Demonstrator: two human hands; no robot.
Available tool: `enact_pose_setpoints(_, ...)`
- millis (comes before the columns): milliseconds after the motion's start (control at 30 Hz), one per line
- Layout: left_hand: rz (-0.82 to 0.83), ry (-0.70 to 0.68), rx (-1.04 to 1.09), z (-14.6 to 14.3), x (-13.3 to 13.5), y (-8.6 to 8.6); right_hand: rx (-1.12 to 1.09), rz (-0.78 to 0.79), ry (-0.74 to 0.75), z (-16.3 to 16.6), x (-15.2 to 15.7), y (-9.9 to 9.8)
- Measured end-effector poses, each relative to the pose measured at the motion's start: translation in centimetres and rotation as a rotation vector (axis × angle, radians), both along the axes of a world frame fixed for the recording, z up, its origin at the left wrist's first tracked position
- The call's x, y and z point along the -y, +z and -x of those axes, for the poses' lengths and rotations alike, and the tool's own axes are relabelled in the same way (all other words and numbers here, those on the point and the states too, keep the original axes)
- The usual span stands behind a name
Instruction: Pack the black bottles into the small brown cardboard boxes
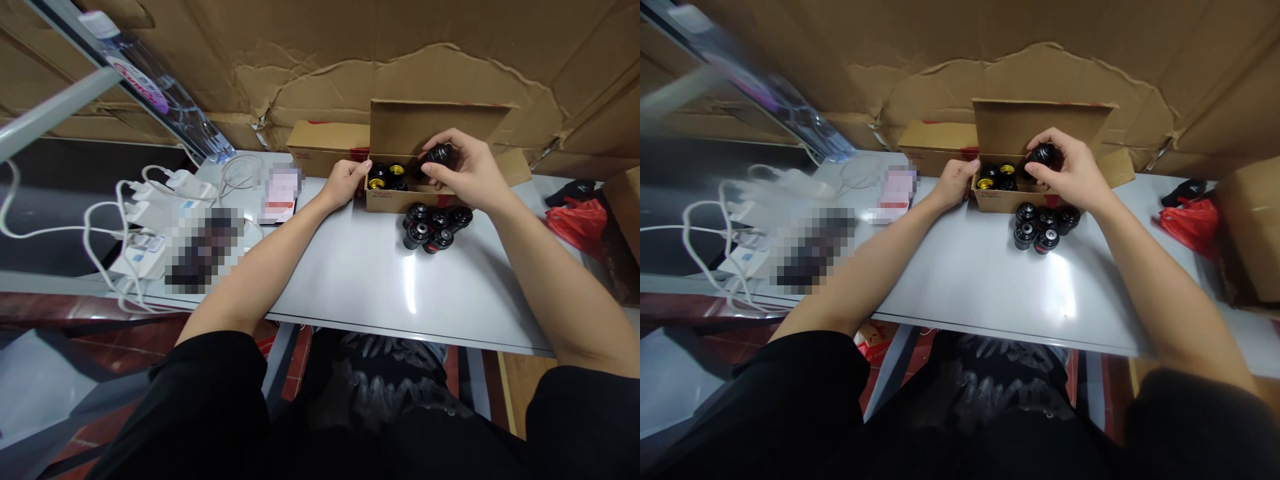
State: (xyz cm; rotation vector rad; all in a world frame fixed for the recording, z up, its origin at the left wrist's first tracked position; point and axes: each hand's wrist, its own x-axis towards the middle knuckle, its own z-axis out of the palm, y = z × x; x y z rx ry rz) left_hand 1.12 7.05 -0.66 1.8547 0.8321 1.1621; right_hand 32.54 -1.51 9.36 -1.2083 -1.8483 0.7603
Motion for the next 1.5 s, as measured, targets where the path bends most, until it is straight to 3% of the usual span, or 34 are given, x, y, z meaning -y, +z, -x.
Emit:
enact_pose_setpoints(300,-0.007,-0.01,-0.009,0.2,-0.1,-0.1,0.049,-0.048,-0.051,0.2,0.1,-0.2)
enact_pose_setpoints(733,0.025,-0.004,0.008,0.0,-0.1,-0.1,-0.099,0.05,0.043,-0.8,-1.1,-1.5)
enact_pose_setpoints(1267,0.024,0.017,0.0,-0.2,-0.2,-0.3,0.056,0.018,-0.036,-0.3,-0.1,0.0)
enact_pose_setpoints(1500,0.021,0.012,-0.014,-0.2,0.0,0.0,0.024,-0.03,-0.044,-0.4,-0.7,-0.7)
